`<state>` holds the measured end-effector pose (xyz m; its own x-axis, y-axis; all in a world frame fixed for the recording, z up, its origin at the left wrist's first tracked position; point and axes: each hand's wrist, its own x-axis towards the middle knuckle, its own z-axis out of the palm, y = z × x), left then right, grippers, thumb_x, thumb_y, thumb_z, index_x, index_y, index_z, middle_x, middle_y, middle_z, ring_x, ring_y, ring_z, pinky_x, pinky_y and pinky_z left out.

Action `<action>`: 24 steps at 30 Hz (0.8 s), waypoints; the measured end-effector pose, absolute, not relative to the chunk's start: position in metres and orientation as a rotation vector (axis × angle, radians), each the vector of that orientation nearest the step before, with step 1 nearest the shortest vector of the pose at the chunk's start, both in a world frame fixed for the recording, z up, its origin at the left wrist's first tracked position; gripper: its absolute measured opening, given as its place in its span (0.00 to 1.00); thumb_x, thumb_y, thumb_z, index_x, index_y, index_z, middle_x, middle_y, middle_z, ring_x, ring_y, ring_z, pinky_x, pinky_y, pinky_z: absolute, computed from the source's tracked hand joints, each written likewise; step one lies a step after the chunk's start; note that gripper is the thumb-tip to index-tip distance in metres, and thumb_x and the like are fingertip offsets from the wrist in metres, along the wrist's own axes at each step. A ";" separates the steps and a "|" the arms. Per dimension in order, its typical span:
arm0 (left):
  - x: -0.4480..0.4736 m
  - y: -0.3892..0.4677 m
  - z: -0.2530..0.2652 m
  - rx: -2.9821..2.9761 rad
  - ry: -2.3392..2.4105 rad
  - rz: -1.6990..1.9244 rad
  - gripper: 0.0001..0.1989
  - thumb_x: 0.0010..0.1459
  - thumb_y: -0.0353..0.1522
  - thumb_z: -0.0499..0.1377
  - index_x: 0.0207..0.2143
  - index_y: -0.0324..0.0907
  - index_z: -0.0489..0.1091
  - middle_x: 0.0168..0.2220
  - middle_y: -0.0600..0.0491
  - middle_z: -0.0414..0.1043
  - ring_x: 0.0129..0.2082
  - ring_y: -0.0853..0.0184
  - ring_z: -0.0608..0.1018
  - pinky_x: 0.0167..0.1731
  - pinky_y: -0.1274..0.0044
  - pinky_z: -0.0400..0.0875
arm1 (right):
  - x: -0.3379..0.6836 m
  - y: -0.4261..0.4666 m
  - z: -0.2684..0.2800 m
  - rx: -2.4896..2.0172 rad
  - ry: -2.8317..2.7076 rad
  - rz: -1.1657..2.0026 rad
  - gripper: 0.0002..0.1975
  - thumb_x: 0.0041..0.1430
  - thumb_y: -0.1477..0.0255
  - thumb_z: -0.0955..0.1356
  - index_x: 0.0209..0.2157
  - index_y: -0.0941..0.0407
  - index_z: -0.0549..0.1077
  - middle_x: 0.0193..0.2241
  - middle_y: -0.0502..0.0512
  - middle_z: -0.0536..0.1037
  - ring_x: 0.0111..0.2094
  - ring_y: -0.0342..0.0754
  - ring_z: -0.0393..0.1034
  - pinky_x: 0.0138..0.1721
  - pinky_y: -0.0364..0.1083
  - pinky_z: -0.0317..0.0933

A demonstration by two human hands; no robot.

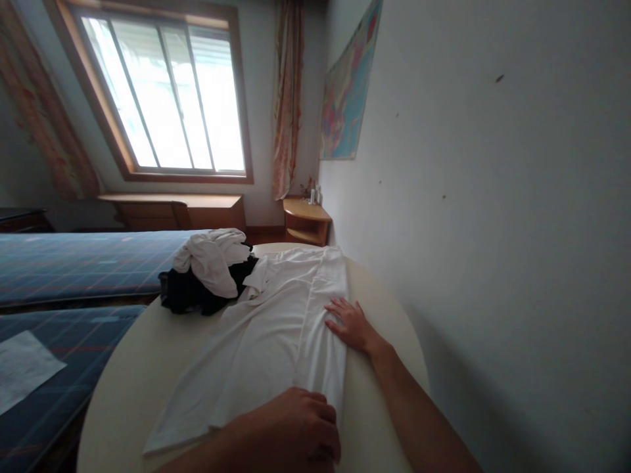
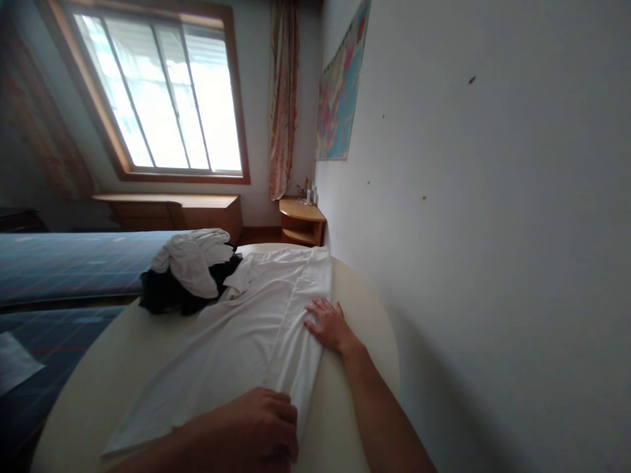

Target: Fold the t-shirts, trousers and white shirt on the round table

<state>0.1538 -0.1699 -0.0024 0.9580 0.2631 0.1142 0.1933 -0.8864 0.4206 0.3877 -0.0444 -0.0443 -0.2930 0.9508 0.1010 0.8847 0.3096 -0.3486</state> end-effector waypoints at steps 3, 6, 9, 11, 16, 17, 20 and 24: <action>0.150 -0.169 0.008 2.704 0.305 0.370 0.04 0.63 0.32 0.59 0.37 0.46 0.74 0.35 0.54 0.77 0.35 0.69 0.77 0.39 0.79 0.68 | 0.388 -0.045 -0.047 -1.652 -2.285 0.306 0.25 0.64 0.56 0.63 0.60 0.49 0.68 0.66 0.58 0.60 0.68 0.57 0.47 0.65 0.66 0.34; 0.147 -0.165 0.013 2.720 0.313 0.474 0.09 0.67 0.29 0.52 0.42 0.46 0.73 0.39 0.53 0.79 0.39 0.68 0.76 0.42 0.77 0.67 | 0.389 -0.046 -0.050 -1.647 -2.271 0.263 0.24 0.65 0.57 0.63 0.59 0.49 0.68 0.65 0.57 0.62 0.68 0.57 0.48 0.65 0.65 0.35; 0.145 -0.161 0.008 2.698 0.351 0.471 0.17 0.62 0.23 0.52 0.48 0.46 0.72 0.42 0.52 0.78 0.41 0.67 0.76 0.44 0.77 0.67 | 0.389 -0.046 -0.053 -1.649 -2.267 0.227 0.23 0.65 0.57 0.63 0.59 0.49 0.69 0.64 0.57 0.63 0.67 0.57 0.50 0.65 0.65 0.35; 0.145 -0.158 0.001 2.679 0.356 0.424 0.20 0.57 0.21 0.54 0.46 0.47 0.73 0.43 0.53 0.77 0.42 0.66 0.75 0.45 0.77 0.67 | 0.390 -0.046 -0.054 -1.644 -2.268 0.214 0.23 0.65 0.56 0.63 0.58 0.48 0.69 0.64 0.57 0.64 0.67 0.57 0.51 0.65 0.66 0.35; 0.149 -0.160 -0.010 2.619 0.252 0.392 0.14 0.50 0.19 0.57 0.30 0.45 0.75 0.37 0.55 0.77 0.40 0.68 0.74 0.48 0.77 0.66 | 0.392 -0.046 -0.053 -1.642 -2.269 0.208 0.23 0.65 0.56 0.63 0.58 0.48 0.70 0.63 0.57 0.65 0.66 0.57 0.53 0.65 0.66 0.34; 0.151 -0.162 -0.010 2.603 0.220 0.389 0.13 0.50 0.18 0.57 0.29 0.44 0.74 0.36 0.56 0.77 0.40 0.68 0.75 0.48 0.77 0.66 | 0.392 -0.047 -0.052 -1.644 -2.272 0.212 0.23 0.65 0.55 0.63 0.58 0.48 0.70 0.63 0.57 0.65 0.66 0.57 0.53 0.65 0.66 0.34; 0.155 -0.170 -0.009 2.548 0.111 0.352 0.12 0.52 0.19 0.57 0.26 0.44 0.71 0.36 0.57 0.79 0.40 0.69 0.76 0.51 0.77 0.64 | 0.392 -0.047 -0.051 -1.643 -2.279 0.218 0.24 0.65 0.55 0.62 0.58 0.48 0.70 0.64 0.57 0.64 0.66 0.57 0.52 0.65 0.66 0.34; 0.159 -0.181 -0.008 2.567 0.011 0.305 0.08 0.59 0.24 0.58 0.33 0.46 0.73 0.41 0.58 0.80 0.43 0.67 0.76 0.51 0.75 0.64 | 0.391 -0.048 -0.050 -1.660 -2.279 0.224 0.24 0.65 0.55 0.62 0.58 0.48 0.70 0.64 0.57 0.64 0.66 0.57 0.52 0.65 0.66 0.34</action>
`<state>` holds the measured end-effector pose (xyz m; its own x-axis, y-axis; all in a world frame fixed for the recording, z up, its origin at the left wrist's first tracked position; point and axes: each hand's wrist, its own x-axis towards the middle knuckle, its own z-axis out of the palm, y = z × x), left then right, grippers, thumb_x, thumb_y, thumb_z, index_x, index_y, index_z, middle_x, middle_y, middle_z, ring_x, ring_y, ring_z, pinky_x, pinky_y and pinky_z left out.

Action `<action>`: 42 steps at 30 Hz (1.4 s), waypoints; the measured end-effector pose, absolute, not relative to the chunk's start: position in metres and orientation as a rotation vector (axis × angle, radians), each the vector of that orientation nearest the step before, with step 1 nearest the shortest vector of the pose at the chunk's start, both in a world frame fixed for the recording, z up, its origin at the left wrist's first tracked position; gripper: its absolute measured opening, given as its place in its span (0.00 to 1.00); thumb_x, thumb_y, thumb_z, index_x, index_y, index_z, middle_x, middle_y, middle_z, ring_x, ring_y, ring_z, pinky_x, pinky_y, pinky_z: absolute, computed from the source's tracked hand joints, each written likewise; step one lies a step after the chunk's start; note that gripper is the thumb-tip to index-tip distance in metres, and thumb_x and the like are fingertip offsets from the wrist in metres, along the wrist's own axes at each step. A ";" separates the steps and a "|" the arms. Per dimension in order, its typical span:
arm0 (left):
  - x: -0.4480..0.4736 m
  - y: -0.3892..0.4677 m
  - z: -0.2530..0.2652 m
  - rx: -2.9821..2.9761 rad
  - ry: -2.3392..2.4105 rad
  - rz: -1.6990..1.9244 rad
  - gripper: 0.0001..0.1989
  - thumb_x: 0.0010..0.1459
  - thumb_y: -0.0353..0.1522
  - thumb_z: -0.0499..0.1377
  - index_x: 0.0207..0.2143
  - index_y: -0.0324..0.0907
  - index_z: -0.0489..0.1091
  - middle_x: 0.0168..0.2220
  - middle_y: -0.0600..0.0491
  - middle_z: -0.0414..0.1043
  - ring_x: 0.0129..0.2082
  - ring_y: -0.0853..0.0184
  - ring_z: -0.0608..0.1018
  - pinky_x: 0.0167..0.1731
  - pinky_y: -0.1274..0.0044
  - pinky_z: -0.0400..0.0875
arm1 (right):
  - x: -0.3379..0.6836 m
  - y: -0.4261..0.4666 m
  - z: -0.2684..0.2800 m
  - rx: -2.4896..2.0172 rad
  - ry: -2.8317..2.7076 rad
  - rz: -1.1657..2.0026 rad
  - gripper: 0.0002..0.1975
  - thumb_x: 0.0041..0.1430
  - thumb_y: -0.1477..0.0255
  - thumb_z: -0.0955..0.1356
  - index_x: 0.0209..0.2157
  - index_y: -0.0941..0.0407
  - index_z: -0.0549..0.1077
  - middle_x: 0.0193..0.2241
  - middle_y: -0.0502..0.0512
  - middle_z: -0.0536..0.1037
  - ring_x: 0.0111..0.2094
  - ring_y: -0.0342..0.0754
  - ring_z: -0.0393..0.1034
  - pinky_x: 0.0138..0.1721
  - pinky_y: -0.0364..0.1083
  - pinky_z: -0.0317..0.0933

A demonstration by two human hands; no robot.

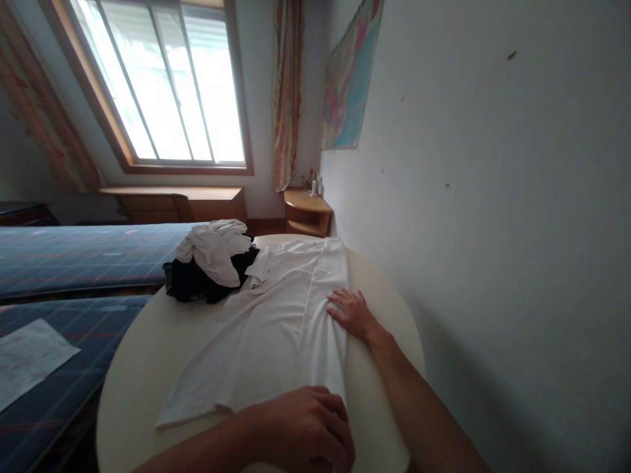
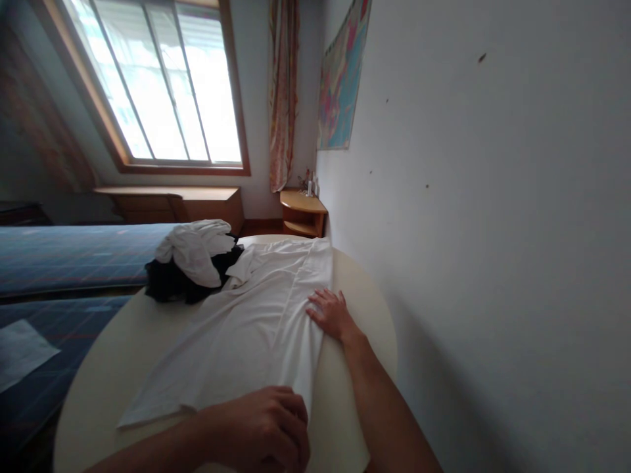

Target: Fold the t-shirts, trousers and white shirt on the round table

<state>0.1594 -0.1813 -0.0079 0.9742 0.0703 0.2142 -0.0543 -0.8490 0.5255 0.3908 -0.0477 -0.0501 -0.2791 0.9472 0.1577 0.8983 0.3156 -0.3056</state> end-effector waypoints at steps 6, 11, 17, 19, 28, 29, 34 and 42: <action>0.162 -0.182 -0.019 2.672 0.082 0.227 0.10 0.57 0.29 0.62 0.42 0.48 0.74 0.46 0.55 0.78 0.49 0.61 0.75 0.50 0.71 0.65 | 0.391 -0.048 -0.051 -1.659 -2.282 0.221 0.24 0.66 0.55 0.62 0.58 0.48 0.69 0.64 0.57 0.64 0.67 0.56 0.52 0.65 0.66 0.34; 0.163 -0.180 -0.021 2.466 -0.049 0.286 0.06 0.63 0.30 0.57 0.40 0.45 0.74 0.43 0.53 0.80 0.44 0.67 0.79 0.52 0.76 0.66 | 0.392 -0.046 -0.053 -1.652 -2.279 0.226 0.23 0.65 0.54 0.62 0.58 0.47 0.70 0.64 0.56 0.65 0.66 0.56 0.52 0.65 0.66 0.33; 0.153 -0.166 -0.008 2.449 0.217 0.423 0.13 0.61 0.35 0.59 0.48 0.46 0.73 0.48 0.50 0.77 0.48 0.62 0.78 0.53 0.71 0.68 | 0.392 -0.050 -0.050 -1.625 -2.274 0.192 0.22 0.65 0.56 0.63 0.57 0.48 0.71 0.62 0.57 0.67 0.64 0.56 0.55 0.64 0.67 0.36; 0.146 -0.155 -0.009 2.556 0.499 0.478 0.17 0.61 0.34 0.59 0.53 0.48 0.71 0.57 0.49 0.71 0.57 0.58 0.71 0.59 0.65 0.64 | 0.393 -0.051 -0.048 -1.620 -2.272 0.190 0.22 0.65 0.56 0.63 0.56 0.47 0.71 0.61 0.57 0.68 0.64 0.56 0.56 0.64 0.67 0.35; 0.124 -0.133 -0.040 2.571 1.010 0.132 0.37 0.66 0.49 0.50 0.70 0.48 0.43 0.72 0.43 0.32 0.70 0.44 0.34 0.64 0.49 0.40 | 0.399 -0.052 -0.046 -1.621 -2.276 0.230 0.22 0.64 0.56 0.63 0.56 0.47 0.71 0.61 0.57 0.68 0.62 0.55 0.59 0.64 0.66 0.35; 0.123 -0.135 -0.038 2.554 0.981 0.094 0.39 0.65 0.50 0.51 0.71 0.47 0.41 0.72 0.42 0.31 0.70 0.43 0.33 0.64 0.49 0.40 | 0.401 -0.052 -0.045 -1.627 -2.268 0.231 0.21 0.63 0.57 0.63 0.55 0.47 0.72 0.60 0.57 0.69 0.61 0.55 0.60 0.64 0.66 0.36; 0.121 -0.143 -0.015 2.455 0.757 0.017 0.42 0.61 0.44 0.59 0.70 0.46 0.43 0.72 0.42 0.36 0.70 0.47 0.41 0.64 0.54 0.50 | 0.407 -0.050 -0.042 -1.705 -2.172 0.127 0.15 0.63 0.63 0.63 0.46 0.52 0.76 0.49 0.57 0.78 0.53 0.53 0.68 0.63 0.60 0.42; 0.123 -0.136 -0.007 2.531 0.676 0.252 0.24 0.57 0.30 0.64 0.56 0.54 0.70 0.59 0.49 0.66 0.59 0.56 0.69 0.57 0.65 0.64 | 0.400 -0.051 -0.039 -1.584 -2.211 -0.023 0.14 0.65 0.69 0.63 0.46 0.53 0.77 0.44 0.57 0.79 0.47 0.52 0.70 0.57 0.53 0.53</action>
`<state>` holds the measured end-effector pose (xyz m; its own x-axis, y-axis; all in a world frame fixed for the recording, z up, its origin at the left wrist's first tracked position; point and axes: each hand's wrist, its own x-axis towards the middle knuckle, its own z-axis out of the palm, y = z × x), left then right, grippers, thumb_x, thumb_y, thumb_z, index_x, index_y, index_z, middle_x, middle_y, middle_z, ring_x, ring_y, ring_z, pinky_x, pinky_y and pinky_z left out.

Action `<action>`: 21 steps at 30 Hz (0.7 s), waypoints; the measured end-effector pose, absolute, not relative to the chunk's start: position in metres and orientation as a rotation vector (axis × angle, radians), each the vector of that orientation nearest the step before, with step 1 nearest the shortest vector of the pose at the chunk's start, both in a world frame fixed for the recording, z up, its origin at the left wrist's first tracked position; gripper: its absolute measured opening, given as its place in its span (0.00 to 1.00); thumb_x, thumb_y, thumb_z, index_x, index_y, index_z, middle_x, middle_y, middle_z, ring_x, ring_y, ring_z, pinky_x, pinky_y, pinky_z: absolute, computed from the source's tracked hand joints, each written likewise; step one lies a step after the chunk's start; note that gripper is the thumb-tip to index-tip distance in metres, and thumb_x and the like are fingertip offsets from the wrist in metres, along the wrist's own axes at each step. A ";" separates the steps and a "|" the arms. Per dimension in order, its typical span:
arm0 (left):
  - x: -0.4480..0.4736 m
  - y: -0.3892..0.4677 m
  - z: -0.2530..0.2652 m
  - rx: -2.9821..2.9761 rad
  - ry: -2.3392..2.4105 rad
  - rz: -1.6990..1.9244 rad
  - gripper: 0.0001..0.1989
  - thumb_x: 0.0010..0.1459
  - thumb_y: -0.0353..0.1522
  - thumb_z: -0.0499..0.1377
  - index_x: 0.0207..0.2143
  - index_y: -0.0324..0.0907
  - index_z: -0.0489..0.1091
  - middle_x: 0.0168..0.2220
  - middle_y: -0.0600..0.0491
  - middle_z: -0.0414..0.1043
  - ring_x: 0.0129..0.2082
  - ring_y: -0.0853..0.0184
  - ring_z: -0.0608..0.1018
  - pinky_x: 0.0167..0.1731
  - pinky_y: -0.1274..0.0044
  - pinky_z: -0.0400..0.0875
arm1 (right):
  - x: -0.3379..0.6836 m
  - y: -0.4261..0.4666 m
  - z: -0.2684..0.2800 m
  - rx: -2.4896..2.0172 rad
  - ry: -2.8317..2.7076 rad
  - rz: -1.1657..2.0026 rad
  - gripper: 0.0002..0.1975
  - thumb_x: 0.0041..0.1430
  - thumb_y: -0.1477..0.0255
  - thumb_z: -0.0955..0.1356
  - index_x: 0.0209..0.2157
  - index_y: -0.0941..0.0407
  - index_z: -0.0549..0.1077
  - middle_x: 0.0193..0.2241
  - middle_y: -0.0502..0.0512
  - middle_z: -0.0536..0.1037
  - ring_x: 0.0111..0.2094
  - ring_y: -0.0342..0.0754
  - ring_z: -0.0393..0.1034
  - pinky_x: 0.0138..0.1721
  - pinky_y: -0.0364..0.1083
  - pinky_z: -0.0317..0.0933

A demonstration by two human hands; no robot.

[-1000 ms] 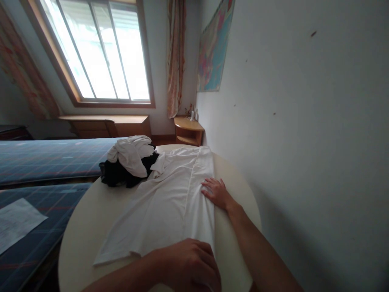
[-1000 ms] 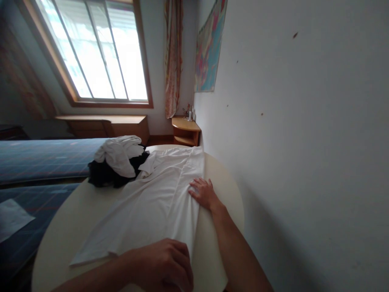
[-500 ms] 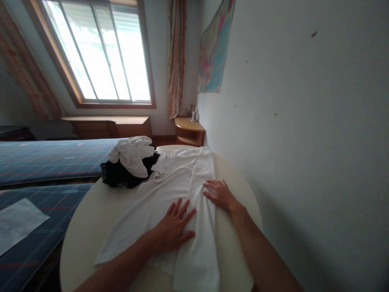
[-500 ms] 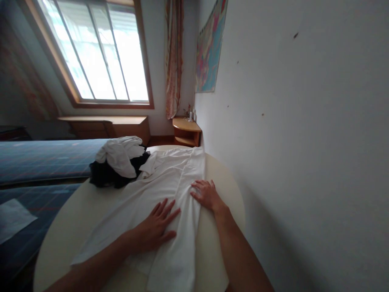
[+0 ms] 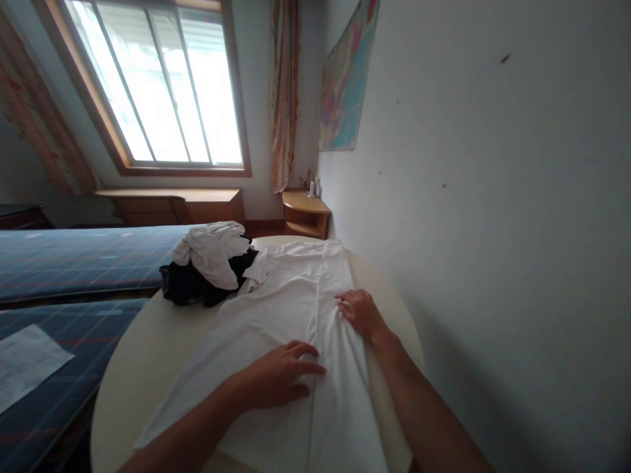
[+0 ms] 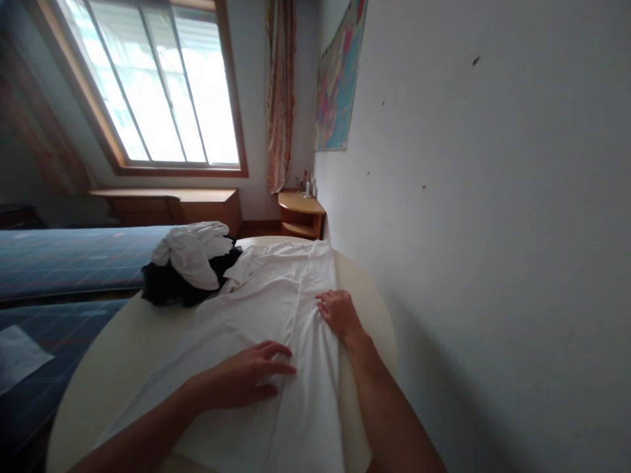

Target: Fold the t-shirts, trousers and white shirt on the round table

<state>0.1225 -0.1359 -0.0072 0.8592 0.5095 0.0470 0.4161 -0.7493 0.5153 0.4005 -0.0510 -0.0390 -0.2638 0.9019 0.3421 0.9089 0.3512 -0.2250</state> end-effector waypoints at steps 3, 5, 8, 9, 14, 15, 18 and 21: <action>0.128 -0.134 -0.009 2.613 0.608 0.251 0.14 0.59 0.31 0.64 0.48 0.52 0.76 0.45 0.51 0.74 0.46 0.63 0.75 0.49 0.73 0.69 | 0.389 -0.052 -0.040 -1.335 -2.390 0.054 0.16 0.66 0.73 0.63 0.52 0.51 0.75 0.51 0.56 0.76 0.52 0.51 0.67 0.57 0.51 0.57; 0.131 -0.134 -0.012 2.665 0.556 0.261 0.09 0.61 0.33 0.63 0.44 0.51 0.77 0.37 0.53 0.75 0.40 0.65 0.75 0.45 0.76 0.68 | 0.382 -0.053 -0.040 -1.219 -2.468 0.070 0.17 0.66 0.74 0.62 0.52 0.50 0.75 0.55 0.55 0.73 0.54 0.51 0.65 0.57 0.51 0.58; 0.136 -0.133 -0.016 2.712 0.502 0.301 0.07 0.64 0.35 0.60 0.42 0.48 0.77 0.34 0.53 0.75 0.38 0.66 0.75 0.44 0.76 0.67 | 0.375 -0.053 -0.040 -1.166 -2.520 0.047 0.15 0.68 0.73 0.62 0.49 0.49 0.77 0.55 0.54 0.74 0.55 0.51 0.65 0.57 0.52 0.59; 0.137 -0.133 -0.018 2.722 0.492 0.305 0.07 0.65 0.35 0.59 0.41 0.48 0.77 0.35 0.53 0.76 0.38 0.66 0.76 0.44 0.76 0.66 | 0.374 -0.053 -0.039 -1.171 -2.525 0.031 0.13 0.68 0.72 0.63 0.47 0.49 0.77 0.54 0.54 0.75 0.55 0.51 0.65 0.56 0.52 0.60; 0.138 -0.134 -0.020 2.751 0.491 0.323 0.08 0.66 0.34 0.57 0.37 0.46 0.76 0.35 0.53 0.76 0.36 0.67 0.76 0.43 0.77 0.66 | 0.368 -0.054 -0.034 -1.243 -2.545 -0.099 0.10 0.68 0.70 0.63 0.43 0.52 0.77 0.53 0.56 0.75 0.54 0.52 0.66 0.53 0.52 0.61; 0.137 -0.134 -0.019 2.751 0.495 0.325 0.07 0.66 0.34 0.57 0.37 0.46 0.75 0.35 0.54 0.76 0.36 0.67 0.76 0.43 0.77 0.66 | 0.367 -0.054 -0.034 -1.265 -2.535 -0.116 0.10 0.68 0.70 0.63 0.43 0.53 0.77 0.53 0.56 0.75 0.54 0.52 0.66 0.53 0.52 0.61; 0.135 -0.133 -0.018 2.733 0.550 0.317 0.07 0.66 0.33 0.57 0.37 0.46 0.75 0.35 0.54 0.76 0.36 0.67 0.76 0.42 0.77 0.66 | 0.363 -0.054 -0.031 -1.364 -2.442 -0.161 0.10 0.69 0.71 0.62 0.43 0.53 0.75 0.52 0.56 0.75 0.53 0.52 0.66 0.53 0.52 0.60; 0.133 -0.132 -0.015 2.673 0.710 0.310 0.06 0.65 0.32 0.57 0.40 0.46 0.75 0.36 0.54 0.77 0.37 0.66 0.77 0.41 0.76 0.66 | 0.361 -0.054 -0.031 -1.456 -2.351 -0.184 0.11 0.70 0.71 0.61 0.44 0.54 0.75 0.52 0.57 0.75 0.52 0.52 0.67 0.53 0.51 0.59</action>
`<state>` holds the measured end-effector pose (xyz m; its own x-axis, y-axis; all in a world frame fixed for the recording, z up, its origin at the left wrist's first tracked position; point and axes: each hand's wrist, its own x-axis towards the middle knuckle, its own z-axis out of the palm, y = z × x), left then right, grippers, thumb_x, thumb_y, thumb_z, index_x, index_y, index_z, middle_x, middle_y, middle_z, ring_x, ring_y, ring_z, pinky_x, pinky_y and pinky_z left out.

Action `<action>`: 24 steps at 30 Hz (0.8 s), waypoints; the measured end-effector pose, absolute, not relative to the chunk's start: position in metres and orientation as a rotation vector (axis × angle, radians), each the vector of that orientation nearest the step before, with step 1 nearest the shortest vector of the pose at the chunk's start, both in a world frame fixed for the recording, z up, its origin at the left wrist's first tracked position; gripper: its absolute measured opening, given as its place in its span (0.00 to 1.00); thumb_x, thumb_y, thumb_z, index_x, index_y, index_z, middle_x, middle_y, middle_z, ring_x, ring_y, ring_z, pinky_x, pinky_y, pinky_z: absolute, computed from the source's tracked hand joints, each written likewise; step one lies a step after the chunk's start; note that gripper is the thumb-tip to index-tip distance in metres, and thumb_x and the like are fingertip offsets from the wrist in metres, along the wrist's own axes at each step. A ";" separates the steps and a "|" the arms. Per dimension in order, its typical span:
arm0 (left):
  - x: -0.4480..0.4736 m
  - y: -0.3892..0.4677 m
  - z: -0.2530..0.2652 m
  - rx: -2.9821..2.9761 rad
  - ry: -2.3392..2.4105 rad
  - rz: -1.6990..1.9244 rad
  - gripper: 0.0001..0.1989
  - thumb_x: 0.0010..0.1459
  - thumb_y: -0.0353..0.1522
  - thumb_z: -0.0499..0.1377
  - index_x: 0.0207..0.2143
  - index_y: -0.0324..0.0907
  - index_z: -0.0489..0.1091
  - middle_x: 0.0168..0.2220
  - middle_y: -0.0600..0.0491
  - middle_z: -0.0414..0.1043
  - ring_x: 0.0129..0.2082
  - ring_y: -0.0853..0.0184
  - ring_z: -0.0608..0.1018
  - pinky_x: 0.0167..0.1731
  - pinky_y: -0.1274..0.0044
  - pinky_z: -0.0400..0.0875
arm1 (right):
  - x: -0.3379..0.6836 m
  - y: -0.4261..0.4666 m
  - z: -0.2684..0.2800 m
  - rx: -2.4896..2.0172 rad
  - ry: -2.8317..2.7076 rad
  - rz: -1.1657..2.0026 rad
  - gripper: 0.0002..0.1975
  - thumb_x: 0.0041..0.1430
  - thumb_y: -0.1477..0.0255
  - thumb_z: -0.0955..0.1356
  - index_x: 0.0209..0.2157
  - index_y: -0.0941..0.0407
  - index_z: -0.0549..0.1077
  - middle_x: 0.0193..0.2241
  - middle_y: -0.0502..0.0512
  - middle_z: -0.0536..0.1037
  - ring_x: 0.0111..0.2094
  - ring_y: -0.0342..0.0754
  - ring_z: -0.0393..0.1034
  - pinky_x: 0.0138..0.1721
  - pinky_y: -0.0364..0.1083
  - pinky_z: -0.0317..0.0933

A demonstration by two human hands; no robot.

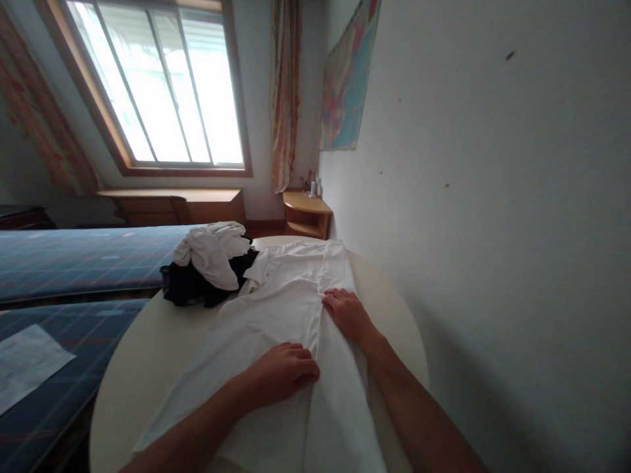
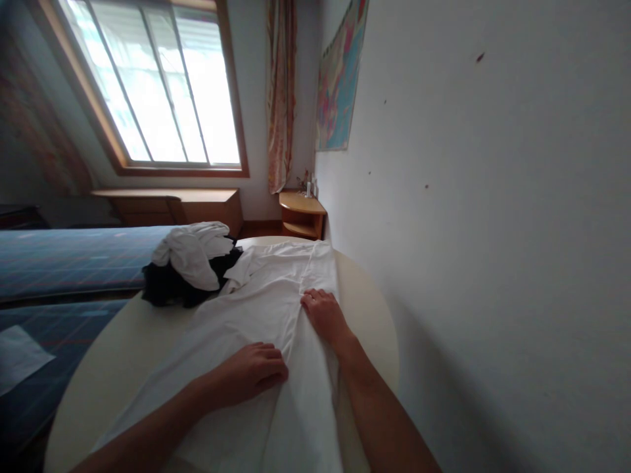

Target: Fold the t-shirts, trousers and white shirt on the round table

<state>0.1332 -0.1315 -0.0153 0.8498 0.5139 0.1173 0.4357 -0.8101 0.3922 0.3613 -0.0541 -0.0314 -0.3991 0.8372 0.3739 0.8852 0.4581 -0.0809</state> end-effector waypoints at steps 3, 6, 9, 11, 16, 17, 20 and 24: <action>0.133 -0.133 -0.014 2.598 0.804 0.307 0.11 0.60 0.35 0.62 0.46 0.48 0.75 0.38 0.54 0.77 0.38 0.64 0.78 0.42 0.75 0.67 | 0.361 -0.054 -0.035 -1.482 -2.349 -0.111 0.11 0.69 0.71 0.62 0.45 0.53 0.75 0.53 0.57 0.74 0.53 0.52 0.66 0.53 0.51 0.59; 0.135 -0.136 -0.014 2.554 0.778 0.280 0.14 0.58 0.36 0.65 0.48 0.51 0.75 0.37 0.55 0.77 0.36 0.66 0.78 0.40 0.77 0.66 | 0.363 -0.054 -0.039 -1.454 -2.377 -0.007 0.12 0.69 0.70 0.62 0.47 0.52 0.75 0.55 0.56 0.73 0.55 0.50 0.65 0.55 0.50 0.58; 0.136 -0.139 -0.017 2.512 0.729 0.268 0.13 0.59 0.35 0.64 0.47 0.51 0.77 0.34 0.55 0.76 0.32 0.68 0.77 0.36 0.80 0.66 | 0.365 -0.054 -0.041 -1.442 -2.381 0.060 0.13 0.68 0.69 0.62 0.48 0.52 0.76 0.54 0.56 0.74 0.55 0.49 0.65 0.56 0.49 0.57; 0.136 -0.140 -0.017 2.478 0.698 0.263 0.12 0.59 0.34 0.63 0.46 0.50 0.78 0.34 0.55 0.76 0.31 0.69 0.76 0.34 0.81 0.66 | 0.366 -0.054 -0.041 -1.441 -2.383 0.077 0.13 0.68 0.69 0.62 0.48 0.52 0.76 0.52 0.56 0.75 0.54 0.50 0.66 0.56 0.49 0.58; 0.138 -0.142 -0.010 2.361 0.710 0.318 0.15 0.55 0.25 0.58 0.42 0.47 0.79 0.34 0.55 0.77 0.30 0.72 0.75 0.33 0.83 0.66 | 0.367 -0.055 -0.040 -1.434 -2.384 0.102 0.13 0.68 0.70 0.62 0.48 0.52 0.76 0.51 0.56 0.76 0.53 0.51 0.66 0.55 0.50 0.58; 0.138 -0.142 -0.009 2.332 0.721 0.322 0.16 0.54 0.24 0.58 0.41 0.46 0.79 0.34 0.55 0.77 0.28 0.73 0.75 0.32 0.83 0.67 | 0.367 -0.055 -0.040 -1.427 -2.380 0.110 0.13 0.68 0.70 0.62 0.49 0.52 0.76 0.51 0.56 0.76 0.53 0.51 0.66 0.55 0.50 0.58; 0.136 -0.142 -0.007 2.282 0.762 0.330 0.17 0.50 0.23 0.56 0.40 0.45 0.79 0.31 0.56 0.76 0.26 0.73 0.73 0.31 0.84 0.67 | 0.368 -0.055 -0.041 -1.397 -2.369 0.142 0.15 0.68 0.70 0.61 0.52 0.52 0.74 0.52 0.55 0.76 0.53 0.50 0.66 0.56 0.50 0.58; 0.134 -0.141 -0.011 2.386 0.801 0.290 0.17 0.47 0.22 0.56 0.37 0.46 0.79 0.32 0.56 0.77 0.29 0.71 0.75 0.35 0.82 0.67 | 0.370 -0.054 -0.044 -1.388 -2.358 0.155 0.20 0.67 0.70 0.62 0.59 0.52 0.68 0.54 0.56 0.74 0.55 0.50 0.65 0.58 0.50 0.56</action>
<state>0.1335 -0.1415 -0.0112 0.7944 0.6072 0.0157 0.4765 -0.6390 0.6038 0.3699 -0.0539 -0.0439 -0.4280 0.8589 0.2812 0.8148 0.5013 -0.2912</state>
